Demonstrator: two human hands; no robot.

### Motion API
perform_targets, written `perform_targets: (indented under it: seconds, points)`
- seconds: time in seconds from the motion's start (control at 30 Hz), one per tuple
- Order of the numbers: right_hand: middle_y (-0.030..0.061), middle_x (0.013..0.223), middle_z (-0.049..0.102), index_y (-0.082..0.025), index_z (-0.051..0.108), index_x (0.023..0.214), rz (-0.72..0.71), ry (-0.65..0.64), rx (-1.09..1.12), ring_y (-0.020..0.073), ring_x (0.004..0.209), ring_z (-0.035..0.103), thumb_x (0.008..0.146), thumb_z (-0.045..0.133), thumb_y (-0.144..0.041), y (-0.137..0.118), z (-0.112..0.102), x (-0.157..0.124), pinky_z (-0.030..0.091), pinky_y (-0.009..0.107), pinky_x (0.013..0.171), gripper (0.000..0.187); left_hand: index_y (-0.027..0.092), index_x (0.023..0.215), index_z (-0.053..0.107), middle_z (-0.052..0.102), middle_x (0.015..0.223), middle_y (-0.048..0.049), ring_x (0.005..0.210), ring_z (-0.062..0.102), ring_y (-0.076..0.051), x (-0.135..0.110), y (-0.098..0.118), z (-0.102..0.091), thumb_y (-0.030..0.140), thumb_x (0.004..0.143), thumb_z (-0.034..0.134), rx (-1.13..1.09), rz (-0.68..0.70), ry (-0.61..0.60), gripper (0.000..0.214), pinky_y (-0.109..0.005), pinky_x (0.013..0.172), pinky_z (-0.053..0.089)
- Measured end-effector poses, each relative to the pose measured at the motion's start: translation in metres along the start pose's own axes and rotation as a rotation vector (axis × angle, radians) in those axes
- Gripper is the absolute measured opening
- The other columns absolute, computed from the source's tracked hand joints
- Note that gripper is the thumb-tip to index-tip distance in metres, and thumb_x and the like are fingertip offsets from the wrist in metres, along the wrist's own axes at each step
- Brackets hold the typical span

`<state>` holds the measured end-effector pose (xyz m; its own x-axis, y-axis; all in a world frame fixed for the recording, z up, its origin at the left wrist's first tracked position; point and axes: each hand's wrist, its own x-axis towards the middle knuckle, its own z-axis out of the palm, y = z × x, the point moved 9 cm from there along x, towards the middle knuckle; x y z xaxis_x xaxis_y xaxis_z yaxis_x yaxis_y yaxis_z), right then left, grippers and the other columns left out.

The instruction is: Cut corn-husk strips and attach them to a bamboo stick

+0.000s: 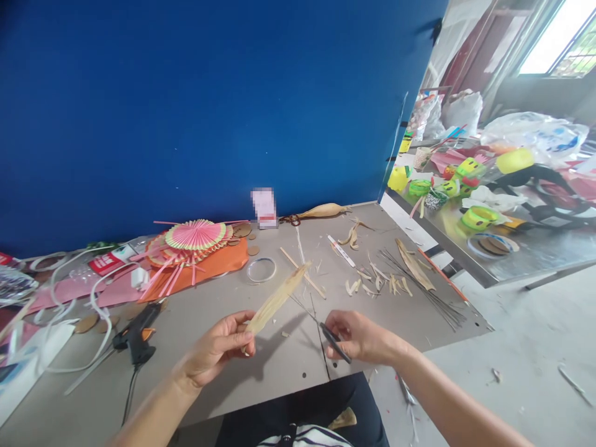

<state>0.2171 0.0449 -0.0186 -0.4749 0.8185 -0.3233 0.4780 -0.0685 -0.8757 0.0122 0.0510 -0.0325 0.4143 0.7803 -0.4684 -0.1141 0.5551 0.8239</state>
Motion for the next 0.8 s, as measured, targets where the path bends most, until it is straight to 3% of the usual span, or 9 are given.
perform_targets:
  seconds: [0.17, 0.3, 0.47, 0.63, 0.7, 0.8]
  points:
    - [-0.0049, 0.055, 0.043, -0.015, 0.048, 0.069, 0.015, -0.041, 0.029, 0.0065, 0.051, 0.037, 0.063, 0.061, -0.043, -0.002, 0.009, 0.006, 0.029, 0.017, 0.046, 0.031, 0.013, 0.096, 0.051, 0.059, 0.056, -0.0001, 0.053, 0.051, -0.009, -0.006, -0.016, 0.003, 0.024, 0.063, 0.066, 0.109, -0.059, -0.078, 0.038, -0.021, 0.056, 0.039]
    - [-0.0022, 0.054, 0.051, -0.015, 0.047, 0.067, 0.086, -0.074, 0.095, 0.0078, 0.049, 0.045, 0.066, 0.058, -0.042, 0.009, 0.018, 0.008, 0.033, 0.018, 0.046, 0.029, 0.013, 0.096, 0.05, 0.059, 0.057, 0.0006, 0.053, 0.052, -0.009, -0.012, -0.027, 0.001, 0.024, 0.063, 0.065, 0.122, -0.096, -0.093, 0.038, -0.021, 0.055, 0.038]
    - [-0.001, 0.052, 0.054, -0.015, 0.049, 0.062, 0.176, -0.089, 0.0, 0.0081, 0.048, 0.046, 0.069, 0.052, -0.037, 0.023, 0.025, 0.001, 0.033, 0.018, 0.045, 0.023, 0.013, 0.096, 0.05, 0.058, 0.058, 0.0007, 0.054, 0.053, -0.01, -0.021, -0.037, -0.003, 0.022, 0.063, 0.064, 0.156, -0.151, -0.112, 0.037, -0.021, 0.055, 0.037]
    - [-0.0043, 0.049, 0.048, -0.017, 0.046, 0.056, 0.165, -0.059, -0.327, 0.0068, 0.045, 0.037, 0.061, 0.058, -0.037, 0.022, 0.012, -0.004, 0.026, 0.018, 0.042, 0.024, 0.012, 0.09, 0.053, 0.058, 0.058, 0.0008, 0.055, 0.053, -0.011, -0.028, -0.034, -0.023, 0.023, 0.06, 0.066, 0.232, -0.189, -0.122, 0.034, -0.021, 0.054, 0.036]
    - [-0.0042, 0.05, 0.047, -0.017, 0.048, 0.056, 0.127, 0.034, -0.498, 0.007, 0.047, 0.035, 0.06, 0.06, -0.041, 0.016, -0.002, 0.002, 0.024, 0.019, 0.043, 0.027, 0.013, 0.093, 0.053, 0.06, 0.06, 0.0, 0.056, 0.053, -0.011, -0.027, -0.025, -0.037, 0.025, 0.062, 0.065, 0.226, -0.154, -0.071, 0.035, -0.022, 0.056, 0.038]
    - [-0.0009, 0.056, 0.052, -0.018, 0.053, 0.062, 0.167, 0.165, -0.656, 0.0083, 0.048, 0.039, 0.069, 0.05, -0.044, 0.012, -0.018, 0.014, 0.024, 0.02, 0.045, 0.028, 0.014, 0.094, 0.051, 0.059, 0.058, 0.0009, 0.055, 0.051, -0.009, -0.023, -0.009, -0.049, 0.026, 0.065, 0.064, 0.168, -0.075, 0.024, 0.034, -0.021, 0.058, 0.039]
